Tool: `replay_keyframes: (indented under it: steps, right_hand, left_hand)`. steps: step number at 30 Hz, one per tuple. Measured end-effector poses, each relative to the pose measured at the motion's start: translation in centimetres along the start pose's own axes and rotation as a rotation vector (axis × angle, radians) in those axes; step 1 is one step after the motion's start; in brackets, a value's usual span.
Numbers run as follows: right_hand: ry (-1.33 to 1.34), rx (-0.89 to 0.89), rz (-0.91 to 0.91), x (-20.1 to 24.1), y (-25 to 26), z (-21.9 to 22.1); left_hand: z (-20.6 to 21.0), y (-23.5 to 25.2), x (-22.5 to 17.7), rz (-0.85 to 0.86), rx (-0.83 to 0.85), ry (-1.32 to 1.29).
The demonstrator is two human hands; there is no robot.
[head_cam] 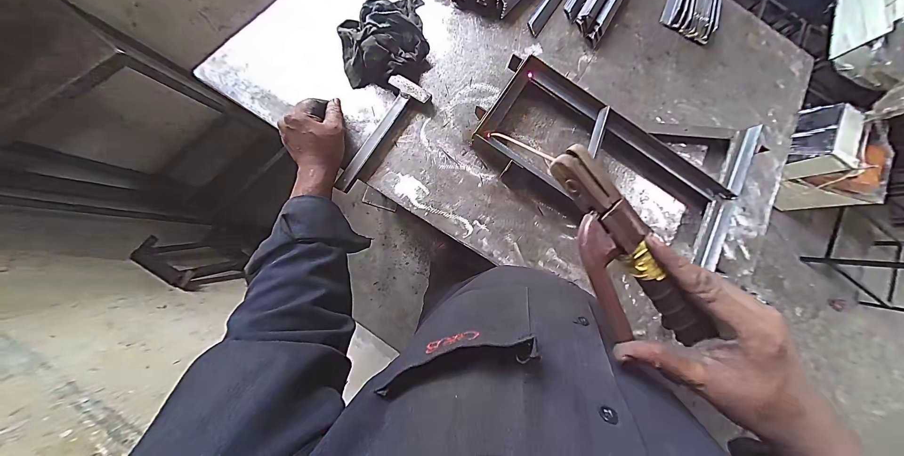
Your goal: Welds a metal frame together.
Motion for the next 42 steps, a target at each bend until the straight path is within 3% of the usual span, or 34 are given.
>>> replay_keyframes:
  steps: [4,6,12,15,23,30,42]
  right_hand:
    - [0.447,0.006,0.287,-2.4,0.3,0.0]
    - [0.491,-0.001,0.300,-2.3,0.2,0.2]
    - [-0.076,-0.004,-0.013,-0.1,-0.5,0.5]
    - [-0.229,0.017,-0.119,0.4,-0.6,0.7]
    - [-0.265,0.020,-0.105,0.4,-1.1,0.4]
    - [-0.246,0.011,-0.108,0.4,-0.6,0.5]
    - [-0.219,0.014,-0.096,0.3,-0.5,0.8]
  left_hand:
    - [0.0,0.1,0.1,0.005,0.001,0.005]
    - [0.0,0.2,0.3,0.000,-0.002,0.001]
    - [0.1,0.1,0.1,-0.002,0.002,-0.003]
    - [0.1,0.3,0.3,-0.004,0.003,0.001]
    - [-0.1,-0.2,-0.3,-0.051,0.037,0.039]
    - [0.2,0.2,0.1,0.026,-0.014,0.000]
    - [0.1,0.1,0.0,0.012,0.011,-0.009]
Point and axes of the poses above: each hand's wrist, its own y-axis towards the middle knuckle, its own z-axis out of the palm, x = y × z, the point moved 6 cm from there along y, towards the middle knuckle, and after that the axes turned 8 degrees about -y, right-handed, at the moved point
